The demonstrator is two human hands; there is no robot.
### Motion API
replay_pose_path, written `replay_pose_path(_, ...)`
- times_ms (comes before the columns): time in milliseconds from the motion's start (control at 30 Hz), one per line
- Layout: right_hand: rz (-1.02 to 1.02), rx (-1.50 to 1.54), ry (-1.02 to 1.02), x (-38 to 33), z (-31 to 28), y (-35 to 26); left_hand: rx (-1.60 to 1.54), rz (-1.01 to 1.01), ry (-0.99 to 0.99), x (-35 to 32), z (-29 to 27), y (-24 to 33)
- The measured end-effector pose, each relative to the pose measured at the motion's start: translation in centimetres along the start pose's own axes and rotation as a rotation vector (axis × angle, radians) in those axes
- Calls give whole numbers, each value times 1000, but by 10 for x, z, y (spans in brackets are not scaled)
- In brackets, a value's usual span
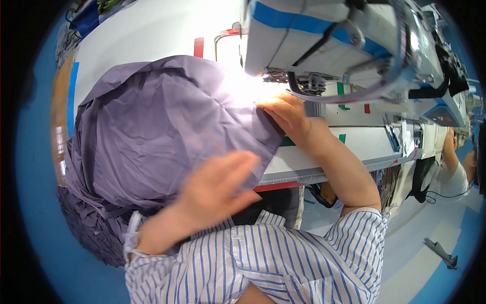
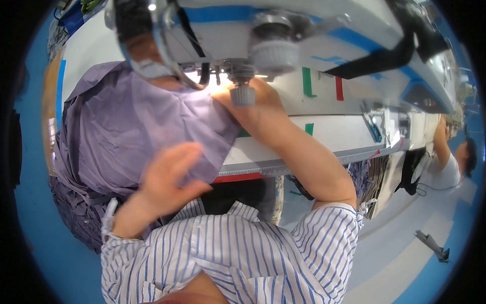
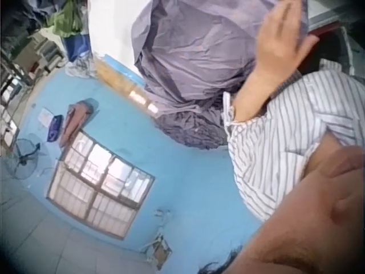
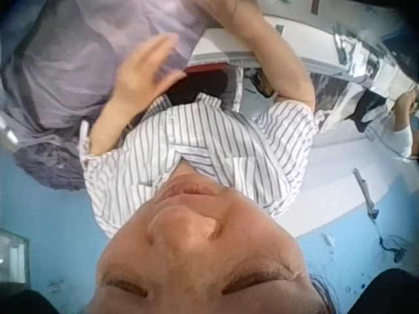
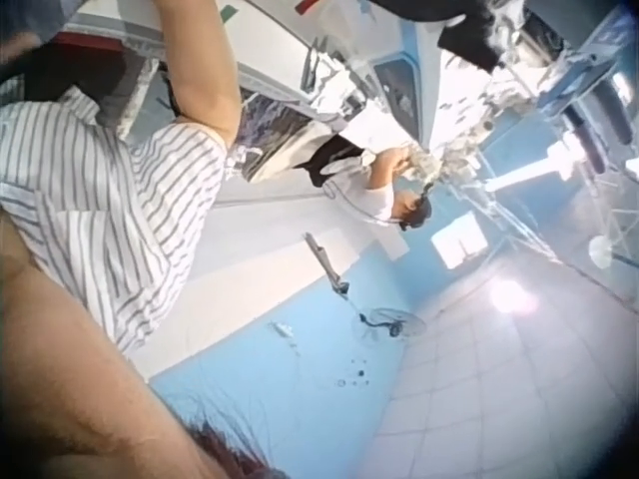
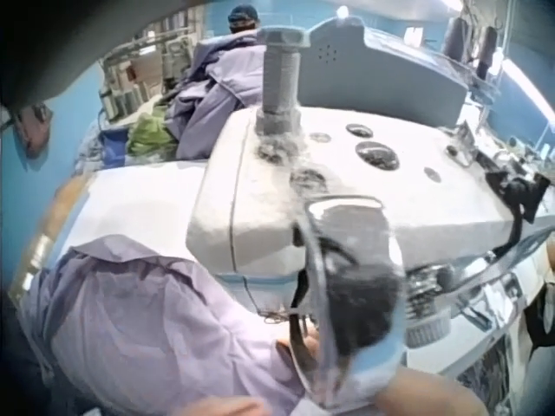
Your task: Operator uses an industrial sewing machine to stitch together panels of purple textile fabric.
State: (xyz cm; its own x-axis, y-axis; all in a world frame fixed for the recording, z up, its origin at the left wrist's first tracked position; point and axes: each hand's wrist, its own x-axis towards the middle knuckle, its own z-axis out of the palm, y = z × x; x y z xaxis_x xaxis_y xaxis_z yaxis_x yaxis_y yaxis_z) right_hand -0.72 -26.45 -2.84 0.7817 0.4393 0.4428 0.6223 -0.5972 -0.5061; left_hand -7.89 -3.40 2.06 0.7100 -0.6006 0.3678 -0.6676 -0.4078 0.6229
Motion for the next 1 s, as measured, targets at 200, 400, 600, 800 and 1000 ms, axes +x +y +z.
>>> replay_pose_path(200, -33, 43, -184, 2, -17, 5, 192, -127, 32, -19, 54, 5)
replay_pose_path(400, 21, 217, -337, 6, -39, 16, -213, -531, -44, -11, 23, -1)
replay_pose_path(600, -32, 115, -210, 6, -33, 18, -396, -771, 32, -9, 12, 0)
replay_pose_path(800, 105, -48, -231, 5, -35, 18, -337, -783, -34, -4, 13, -3)
replay_pose_path(1000, -22, -23, -89, 3, -27, 7, -354, -803, -20, -4, 14, -3)
